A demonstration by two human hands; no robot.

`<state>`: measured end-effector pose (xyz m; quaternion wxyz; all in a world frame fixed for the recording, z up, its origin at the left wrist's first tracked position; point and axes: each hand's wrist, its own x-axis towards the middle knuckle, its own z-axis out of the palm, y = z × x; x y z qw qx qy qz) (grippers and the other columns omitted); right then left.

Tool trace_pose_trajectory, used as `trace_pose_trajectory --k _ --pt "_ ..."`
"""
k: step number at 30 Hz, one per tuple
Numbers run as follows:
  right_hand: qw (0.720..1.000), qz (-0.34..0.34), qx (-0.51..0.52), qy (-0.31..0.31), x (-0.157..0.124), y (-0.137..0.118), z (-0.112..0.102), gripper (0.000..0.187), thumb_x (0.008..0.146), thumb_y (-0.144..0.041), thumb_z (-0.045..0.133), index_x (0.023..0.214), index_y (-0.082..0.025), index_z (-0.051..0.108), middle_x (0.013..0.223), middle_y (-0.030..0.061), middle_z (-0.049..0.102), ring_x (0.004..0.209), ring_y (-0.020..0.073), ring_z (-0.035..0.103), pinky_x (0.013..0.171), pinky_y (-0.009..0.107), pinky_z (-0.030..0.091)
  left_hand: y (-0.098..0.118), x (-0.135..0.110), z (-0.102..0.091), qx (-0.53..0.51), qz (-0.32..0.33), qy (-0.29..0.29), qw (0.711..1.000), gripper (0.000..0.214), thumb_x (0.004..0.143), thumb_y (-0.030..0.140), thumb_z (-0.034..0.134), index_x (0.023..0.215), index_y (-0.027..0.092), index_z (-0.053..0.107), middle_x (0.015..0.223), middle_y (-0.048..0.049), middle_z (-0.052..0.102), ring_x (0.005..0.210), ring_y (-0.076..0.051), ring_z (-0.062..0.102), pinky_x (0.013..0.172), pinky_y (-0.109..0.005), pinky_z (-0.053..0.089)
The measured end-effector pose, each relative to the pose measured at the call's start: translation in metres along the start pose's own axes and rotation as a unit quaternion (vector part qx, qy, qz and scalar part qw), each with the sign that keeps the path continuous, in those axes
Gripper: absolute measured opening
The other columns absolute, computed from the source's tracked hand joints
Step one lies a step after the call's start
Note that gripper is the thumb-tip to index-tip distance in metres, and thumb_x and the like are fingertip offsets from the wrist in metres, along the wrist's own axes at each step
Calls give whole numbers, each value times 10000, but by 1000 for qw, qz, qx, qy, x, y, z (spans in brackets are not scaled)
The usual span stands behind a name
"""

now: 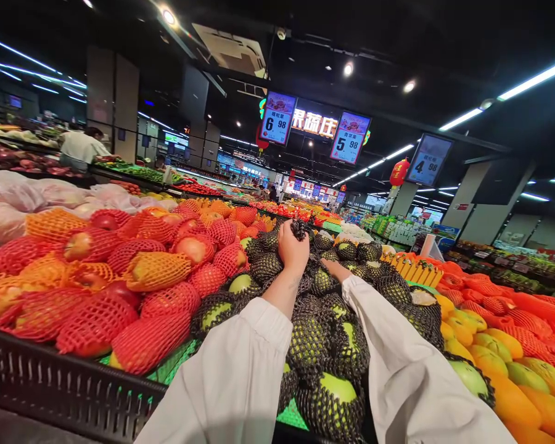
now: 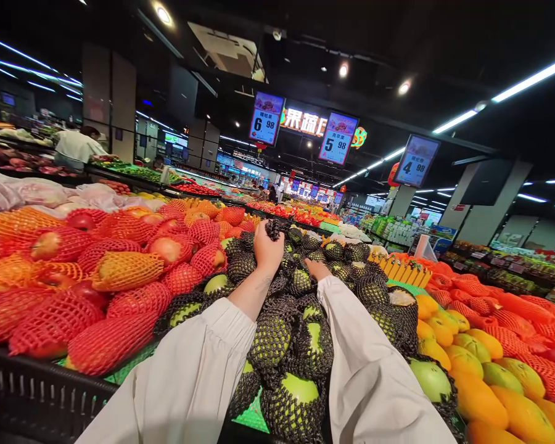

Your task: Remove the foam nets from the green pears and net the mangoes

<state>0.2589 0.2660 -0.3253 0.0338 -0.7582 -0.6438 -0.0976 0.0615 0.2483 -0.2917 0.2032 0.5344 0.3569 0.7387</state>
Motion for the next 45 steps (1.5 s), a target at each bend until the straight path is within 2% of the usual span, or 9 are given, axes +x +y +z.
trace_pose_trajectory --k 9,15,19,21,24,29,37,41,45 --pt "998 10 -61 -12 -11 -6 -6 293 990 -338 618 1228 -171 650 1279 123 663 1315 302 537 1120 537 405 0 0 1 7 -10 1 1000 290 819 118 652 1081 229 594 1174 -107 674 1179 -296 639 1089 -430 490" --pt "992 32 -21 120 -25 -13 -39 458 845 -83 656 1291 -142 572 1364 240 610 1361 379 481 1116 488 366 1 3 -1 21 -17 -16 1000 313 815 142 655 1111 199 573 1191 -145 686 1162 -313 653 1056 -439 498" --pt "969 101 46 223 -37 -19 -72 657 809 -296 769 1340 -90 442 1315 247 602 1241 372 570 982 433 477 4 1 -2 10 -78 -34 996 498 827 206 670 1280 191 462 1162 -158 711 1095 -318 696 1028 -468 506" --pt "932 140 169 288 -47 -23 -82 758 763 -436 808 1315 -104 409 1229 200 644 1104 333 641 895 398 511 4 1 -2 -5 -100 -30 995 544 821 245 692 1292 208 424 1144 -140 718 1090 -309 707 1031 -456 507" --pt "822 158 409 363 -64 -32 -81 835 602 -500 885 1215 -164 428 1129 125 677 938 271 678 838 363 524 3 2 -1 -22 -114 -29 993 467 807 287 715 1197 225 465 1131 -127 724 1122 -310 702 1047 -435 501" --pt "675 116 633 360 -81 -43 -53 798 505 -508 877 1128 -192 491 1087 94 683 892 217 668 810 318 527 -5 5 4 -35 -109 -58 992 223 835 340 695 959 218 556 1107 -145 737 1102 -319 700 1033 -430 509" --pt "725 119 606 305 -73 -46 -12 885 394 -436 911 1155 -204 524 1071 73 669 939 258 652 915 397 495 -11 5 9 -131 -91 -110 981 392 745 458 809 953 167 648 1096 -153 770 1016 -298 730 937 -409 560" --pt "742 115 563 347 -70 -40 -7 757 489 -353 868 1132 -217 492 1016 53 672 901 254 653 885 401 506 2 -6 3 -245 -130 -271 922 505 550 440 932 907 141 738 1006 -127 799 931 -302 741 887 -417 578" --pt "727 45 557 399 -68 -35 -3 582 580 -290 811 1103 -248 560 1067 41 694 973 263 654 915 418 521 10 -13 -1 -267 -188 -396 858 483 566 458 915 900 136 780 892 -108 806 766 -280 737 813 -428 581"
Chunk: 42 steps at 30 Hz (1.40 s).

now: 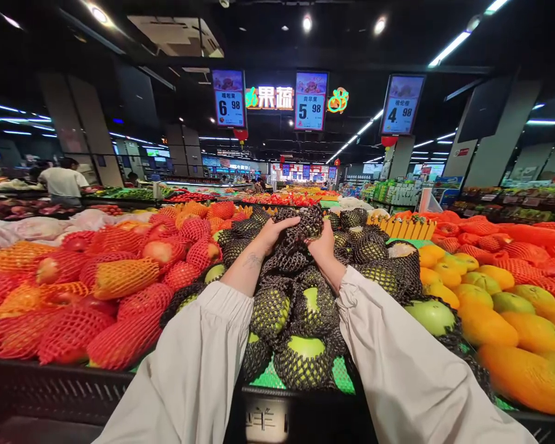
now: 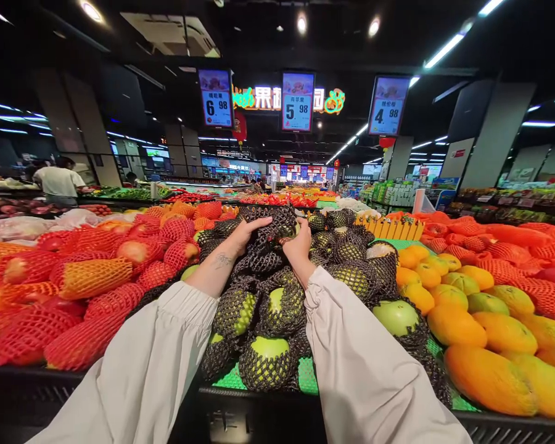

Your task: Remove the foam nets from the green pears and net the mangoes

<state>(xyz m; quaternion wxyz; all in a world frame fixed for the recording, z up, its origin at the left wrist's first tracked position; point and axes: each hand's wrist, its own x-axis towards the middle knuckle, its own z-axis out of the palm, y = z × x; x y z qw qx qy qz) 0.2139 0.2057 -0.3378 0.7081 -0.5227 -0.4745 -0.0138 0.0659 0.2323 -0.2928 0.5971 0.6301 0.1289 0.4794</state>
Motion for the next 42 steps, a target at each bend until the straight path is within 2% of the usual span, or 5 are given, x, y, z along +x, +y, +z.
trace_pose_trajectory --k 8,21,28,34,42 --pt "994 -92 -46 -33 -3 -8 2 680 552 -135 809 1205 -175 624 1202 119 675 1132 317 635 1034 459 501 -4 12 -7 -10 108 111 988 599 475 346 966 985 147 724 1016 -93 800 944 -264 739 951 -403 557" --pt "977 -181 39 -101 -4 -14 2 637 626 -158 717 1246 -193 573 1220 123 632 1141 312 604 1050 482 500 0 -5 3 -7 -115 -1 993 468 588 377 875 1021 211 814 990 -80 828 815 -295 775 795 -393 615" --pt "961 -52 225 -153 -2 -22 4 394 730 -373 641 1092 -220 631 1129 65 694 1128 272 592 1089 450 450 2 -1 -1 50 -120 57 990 340 585 361 820 883 198 793 750 -35 793 620 -206 702 607 -312 567" --pt "937 85 335 -46 4 -24 2 319 691 -471 722 848 -235 575 881 -4 680 836 188 626 780 325 540 -3 8 -7 11 -118 73 990 421 538 391 864 898 189 779 778 -65 799 722 -256 745 683 -357 589" --pt "943 178 238 -147 1 -8 13 334 725 -438 770 769 -235 509 608 -66 533 525 112 490 512 240 421 4 6 -5 -82 -95 -9 992 423 641 556 793 866 200 752 955 -115 805 1029 -377 741 928 -530 590"
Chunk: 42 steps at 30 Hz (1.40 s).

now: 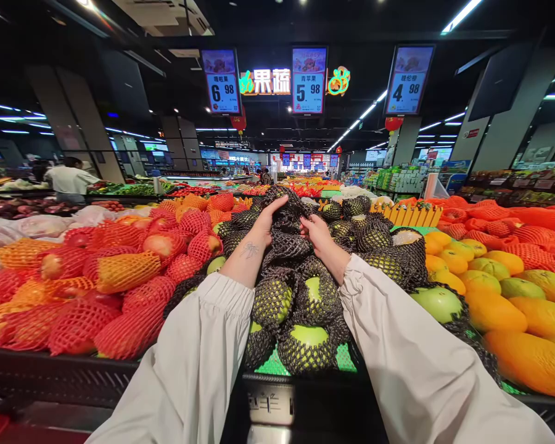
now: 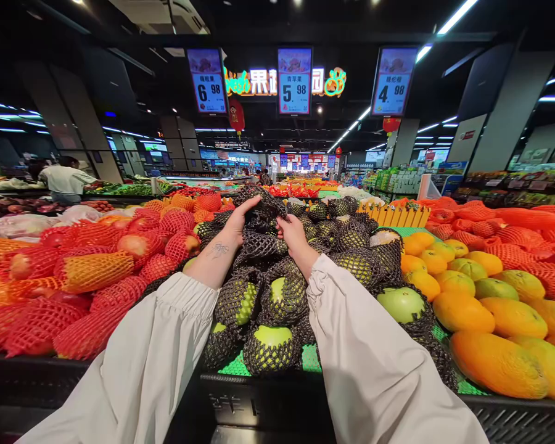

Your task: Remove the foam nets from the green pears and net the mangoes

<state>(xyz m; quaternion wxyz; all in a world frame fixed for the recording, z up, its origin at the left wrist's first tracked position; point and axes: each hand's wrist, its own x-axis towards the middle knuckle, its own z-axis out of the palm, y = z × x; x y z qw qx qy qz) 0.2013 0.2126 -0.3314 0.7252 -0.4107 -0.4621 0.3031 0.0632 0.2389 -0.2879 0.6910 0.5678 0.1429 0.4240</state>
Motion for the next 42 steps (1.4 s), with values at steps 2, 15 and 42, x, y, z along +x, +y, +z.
trace_pose_trajectory --k 2,15,42 --pt "1000 6 -20 -3 1 2 0 288 730 -394 752 774 -229 521 653 -46 564 563 126 518 541 262 440 1 -2 2 -14 -8 -25 1000 463 667 614 769 890 208 757 1010 -119 803 1097 -388 720 949 -532 583" --pt "957 -254 -130 49 -9 -17 -2 333 806 -481 668 1019 -229 618 1059 73 714 1012 240 635 966 409 502 -2 -9 11 9 -8 24 1000 404 704 467 812 986 178 801 941 -94 828 988 -329 771 950 -432 597" --pt "922 -323 -183 113 -13 -19 -5 335 828 -240 499 1138 -262 625 1209 71 651 1189 261 575 1131 497 421 -3 -10 10 60 18 28 998 486 552 423 908 968 187 825 900 -95 828 931 -341 776 921 -445 595"
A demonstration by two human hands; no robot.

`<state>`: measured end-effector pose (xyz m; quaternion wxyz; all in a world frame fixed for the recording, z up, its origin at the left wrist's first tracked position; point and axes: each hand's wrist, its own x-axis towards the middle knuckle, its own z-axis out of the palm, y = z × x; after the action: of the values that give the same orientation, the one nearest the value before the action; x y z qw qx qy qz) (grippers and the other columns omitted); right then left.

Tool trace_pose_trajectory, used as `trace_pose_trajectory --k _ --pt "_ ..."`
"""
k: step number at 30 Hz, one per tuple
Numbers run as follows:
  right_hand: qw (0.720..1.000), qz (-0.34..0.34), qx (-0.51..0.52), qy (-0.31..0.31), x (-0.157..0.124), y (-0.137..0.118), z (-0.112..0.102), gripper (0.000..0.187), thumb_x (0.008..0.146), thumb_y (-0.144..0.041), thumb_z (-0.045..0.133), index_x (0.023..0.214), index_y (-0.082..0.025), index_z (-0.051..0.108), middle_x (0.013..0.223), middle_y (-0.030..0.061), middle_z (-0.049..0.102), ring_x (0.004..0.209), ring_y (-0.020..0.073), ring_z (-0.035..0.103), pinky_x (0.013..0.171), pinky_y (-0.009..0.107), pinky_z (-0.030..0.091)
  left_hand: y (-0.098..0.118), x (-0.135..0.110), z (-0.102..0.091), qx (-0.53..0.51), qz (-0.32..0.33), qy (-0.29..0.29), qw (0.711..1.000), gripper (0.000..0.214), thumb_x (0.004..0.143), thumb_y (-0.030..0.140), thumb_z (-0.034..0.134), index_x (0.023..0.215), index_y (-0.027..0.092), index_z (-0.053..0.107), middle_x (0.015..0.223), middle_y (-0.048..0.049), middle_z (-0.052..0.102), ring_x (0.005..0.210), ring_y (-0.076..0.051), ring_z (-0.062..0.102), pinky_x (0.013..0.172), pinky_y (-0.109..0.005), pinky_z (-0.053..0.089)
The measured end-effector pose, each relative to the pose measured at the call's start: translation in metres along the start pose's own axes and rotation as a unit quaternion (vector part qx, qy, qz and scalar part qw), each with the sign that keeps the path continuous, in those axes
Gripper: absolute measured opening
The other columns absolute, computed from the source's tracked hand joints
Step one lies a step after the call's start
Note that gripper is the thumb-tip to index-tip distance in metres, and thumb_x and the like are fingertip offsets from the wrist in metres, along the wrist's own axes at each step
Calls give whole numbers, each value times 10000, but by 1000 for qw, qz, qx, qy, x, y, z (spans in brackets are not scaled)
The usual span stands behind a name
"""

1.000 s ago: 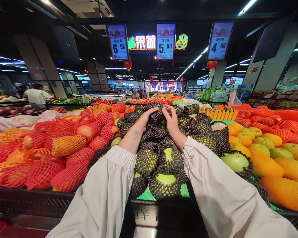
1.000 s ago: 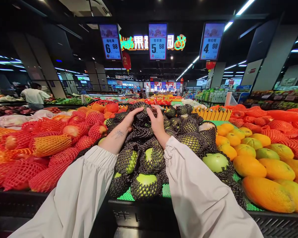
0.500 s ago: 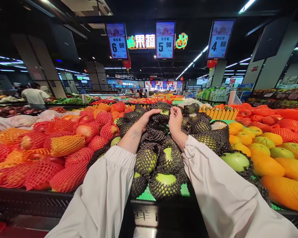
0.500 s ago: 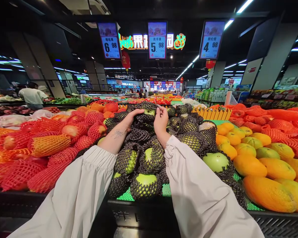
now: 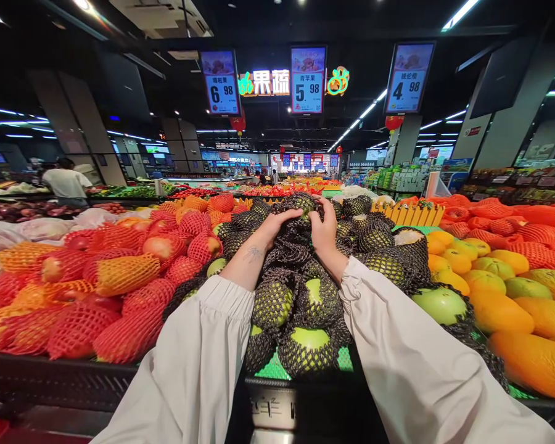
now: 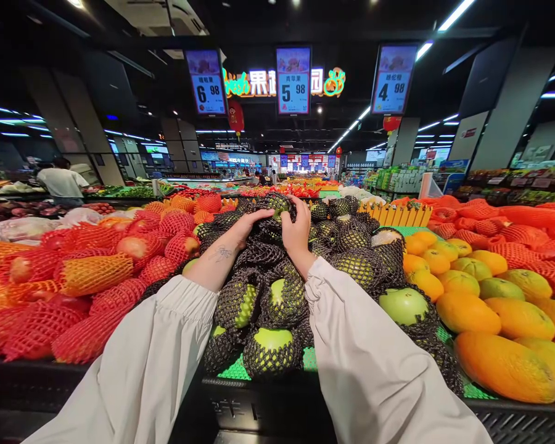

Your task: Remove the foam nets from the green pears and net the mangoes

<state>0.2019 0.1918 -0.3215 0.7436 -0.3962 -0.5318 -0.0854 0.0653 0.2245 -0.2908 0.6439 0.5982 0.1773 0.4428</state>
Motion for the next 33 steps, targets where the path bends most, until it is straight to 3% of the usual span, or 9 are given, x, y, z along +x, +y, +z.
trace_pose_trajectory --k 6,11,15,17,20,25,28,30,33 --pt "995 18 -71 62 1 7 -3 308 840 -169 456 992 -220 719 1084 92 702 1095 263 626 1069 483 477 -3 4 -2 14 -4 15 1000 485 528 410 919 942 173 834 938 -103 829 967 -346 770 917 -435 592" --pt "997 72 0 -20 1 14 4 388 772 -135 545 1124 -195 695 1172 96 734 1058 245 675 1031 467 529 -2 9 -6 -14 2 41 999 514 556 462 904 973 173 827 922 -101 828 929 -337 776 894 -437 607" --pt "990 73 65 -101 -1 11 8 564 764 -227 663 1325 -207 604 1392 118 637 1234 262 622 1068 464 517 -1 7 -5 -20 42 51 998 507 544 424 934 962 161 820 953 -103 828 968 -346 771 932 -444 606" --pt "988 70 73 -121 -2 10 8 669 733 -253 719 1384 -226 564 1457 110 586 1306 273 575 1096 466 500 -1 5 -4 -8 47 38 998 515 542 410 945 970 153 818 965 -109 827 989 -359 767 949 -454 601" --pt "980 103 104 -136 -3 9 8 730 720 -289 742 1419 -259 533 1432 83 602 1256 264 601 1083 468 512 -2 4 -4 0 37 -2 999 580 567 464 942 1038 153 810 1009 -122 823 1019 -371 762 978 -474 592" --pt "947 241 186 -101 -4 6 9 719 718 -332 679 1412 -356 494 1312 13 657 1090 235 656 936 434 592 -7 9 -6 26 66 -2 997 749 646 661 860 1248 230 747 1208 -100 782 1199 -343 699 1076 -438 533" --pt "909 330 243 -70 -4 -1 8 599 756 -399 604 1346 -379 501 1297 -5 654 1045 236 668 851 437 619 -10 15 -9 69 105 -2 992 751 630 651 870 1226 208 759 1224 -108 775 1241 -349 670 1103 -448 501" --pt "898 350 262 -56 -3 -6 7 553 765 -454 617 1299 -363 504 1292 3 656 1051 246 670 835 444 623 -11 18 -10 91 146 -1 985 726 571 577 923 1155 167 784 1178 -120 788 1201 -350 687 1094 -453 501" --pt "907 323 262 -66 -4 -8 6 588 727 -484 701 1260 -336 500 1278 22 663 1081 256 669 857 449 619 -11 19 -12 98 189 40 976 626 570 529 926 1036 128 807 1085 -130 806 1095 -339 726 1034 -454 536"
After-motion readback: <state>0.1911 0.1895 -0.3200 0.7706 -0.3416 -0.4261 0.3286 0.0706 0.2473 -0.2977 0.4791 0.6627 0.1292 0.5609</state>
